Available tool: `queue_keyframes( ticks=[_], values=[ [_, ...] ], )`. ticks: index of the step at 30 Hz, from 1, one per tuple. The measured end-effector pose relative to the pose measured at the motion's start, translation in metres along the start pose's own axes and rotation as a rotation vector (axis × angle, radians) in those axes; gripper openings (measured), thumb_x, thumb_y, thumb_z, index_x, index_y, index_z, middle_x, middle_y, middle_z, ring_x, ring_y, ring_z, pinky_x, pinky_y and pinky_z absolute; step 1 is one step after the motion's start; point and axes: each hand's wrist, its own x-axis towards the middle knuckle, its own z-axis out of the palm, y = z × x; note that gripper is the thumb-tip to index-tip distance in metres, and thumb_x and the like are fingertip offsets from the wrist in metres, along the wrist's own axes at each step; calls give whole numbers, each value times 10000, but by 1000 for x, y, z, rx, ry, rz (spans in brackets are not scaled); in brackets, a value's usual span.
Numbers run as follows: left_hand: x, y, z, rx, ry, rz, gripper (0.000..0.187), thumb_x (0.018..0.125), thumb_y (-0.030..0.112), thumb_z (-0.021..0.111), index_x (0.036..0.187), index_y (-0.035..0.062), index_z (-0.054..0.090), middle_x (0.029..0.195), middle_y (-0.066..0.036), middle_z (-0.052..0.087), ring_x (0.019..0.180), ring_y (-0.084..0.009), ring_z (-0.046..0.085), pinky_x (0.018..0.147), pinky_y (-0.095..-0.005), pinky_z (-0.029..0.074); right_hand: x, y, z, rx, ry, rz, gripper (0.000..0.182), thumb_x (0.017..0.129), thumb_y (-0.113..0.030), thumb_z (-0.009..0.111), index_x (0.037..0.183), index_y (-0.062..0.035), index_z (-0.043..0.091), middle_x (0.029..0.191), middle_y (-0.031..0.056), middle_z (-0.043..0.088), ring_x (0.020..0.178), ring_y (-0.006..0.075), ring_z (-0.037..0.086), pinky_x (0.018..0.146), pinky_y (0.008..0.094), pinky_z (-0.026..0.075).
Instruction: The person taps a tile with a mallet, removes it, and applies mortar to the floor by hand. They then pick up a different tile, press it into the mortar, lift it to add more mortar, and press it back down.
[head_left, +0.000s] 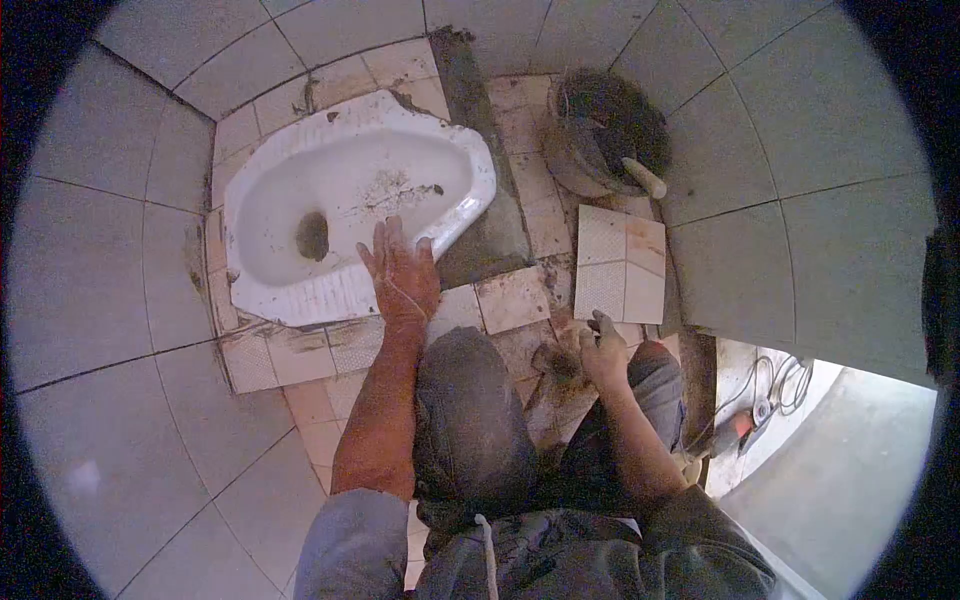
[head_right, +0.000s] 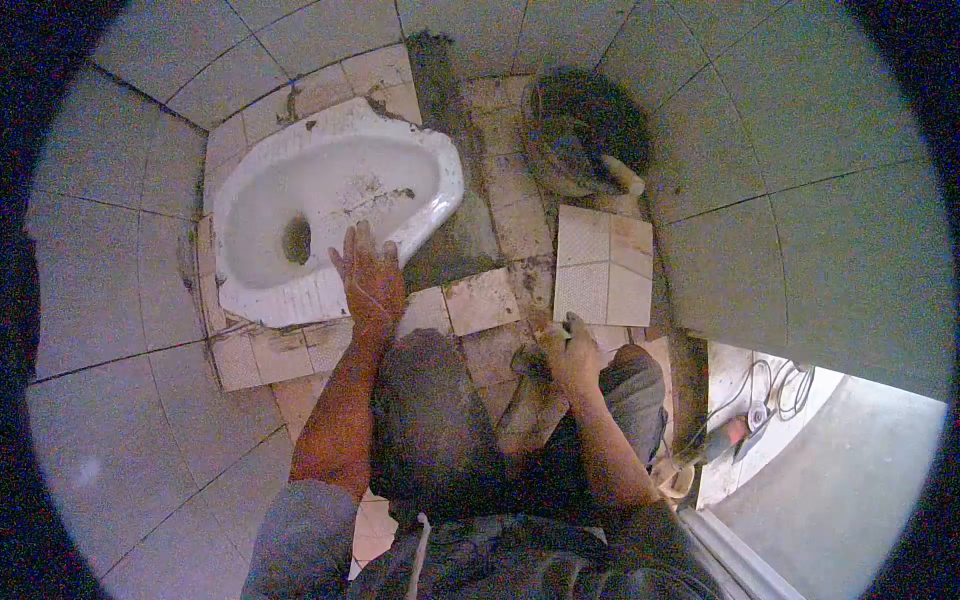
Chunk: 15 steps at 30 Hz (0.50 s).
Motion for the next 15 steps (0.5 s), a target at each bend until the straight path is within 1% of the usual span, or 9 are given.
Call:
queue_keyframes(
  ticks=[2, 4, 5, 7, 8, 9, 10, 11, 15],
  values=[
    [-2, 0, -5, 68, 10, 37, 560, 953, 322, 471, 1355, -56, 375, 1418, -198, 392, 1379, -348, 271, 1151, -556, 104, -13, -54, -42, -14, -116, 6, 562, 891, -417, 550, 1244, 19, 526, 1130, 255, 623, 1022, 405, 609, 913, 446, 467],
    [-3, 3, -9, 126, 22, 79, 552, 954, 308, 469, 1357, -57, 371, 1420, -201, 389, 1379, -345, 274, 1152, -553, 102, -24, -124, -82, -24, -156, -56, 478, 892, -419, 550, 1144, -15, 582, 1043, 208, 653, 952, 408, 621, 865, 472, 482],
    [-4, 4, -11, 163, -2, 71, 526, 957, 294, 465, 1343, -55, 388, 1418, -202, 389, 1377, -344, 280, 1151, -558, 98, -35, -143, -90, -186, -210, -277, 382, 832, -312, 590, 1092, -31, 599, 980, 183, 640, 912, 350, 623, 788, 432, 505],
    [-1, 6, -13, 191, -10, 79, 500, 959, 279, 462, 1328, -53, 405, 1417, -203, 388, 1374, -344, 286, 1149, -564, 93, -60, -185, -102, -408, -228, -988, 237, 741, -191, 604, 936, -57, 607, 847, 133, 595, 849, 288, 608, 677, 407, 523],
    [0, 6, -10, 178, -1, 28, 450, 964, 273, 457, 1288, -39, 455, 1410, -201, 394, 1368, -355, 293, 1142, -581, 100, -82, -210, -109, -426, -315, -1165, 235, 740, -188, 602, 934, -55, 605, 847, 135, 595, 845, 292, 608, 677, 410, 523],
    [-1, 5, -4, 163, 1, -18, 407, 969, 267, 452, 1248, -24, 505, 1404, -200, 401, 1362, -365, 299, 1134, -598, 107, -107, -232, -115, -423, -460, -1193, 233, 740, -185, 601, 932, -53, 603, 847, 137, 595, 841, 295, 609, 677, 414, 523],
    [-5, -3, 9, 121, 128, 54, 326, 969, 241, 459, 1160, 7, 584, 1386, -207, 418, 1349, -384, 310, 1119, -623, 129, -130, -253, -123, -425, -574, -1248, 231, 739, -181, 600, 930, -52, 600, 847, 139, 595, 837, 299, 609, 677, 417, 523],
    [-6, -1, 2, 104, 120, 80, 326, 969, 241, 459, 1160, 7, 584, 1386, -207, 418, 1349, -384, 310, 1119, -623, 129, -146, -267, -129, -416, -632, -1279, 229, 739, -178, 598, 928, -50, 598, 847, 141, 595, 833, 303, 609, 676, 421, 524],
    [-8, 11, -15, 158, 122, 78, 310, 969, 234, 477, 1151, 15, 601, 1366, -214, 438, 1325, -390, 337, 1115, -625, 140, -175, -287, -144, -386, -689, -1325, 220, 736, -165, 593, 920, -44, 589, 847, 149, 595, 817, 318, 610, 676, 434, 525]
  ],
)
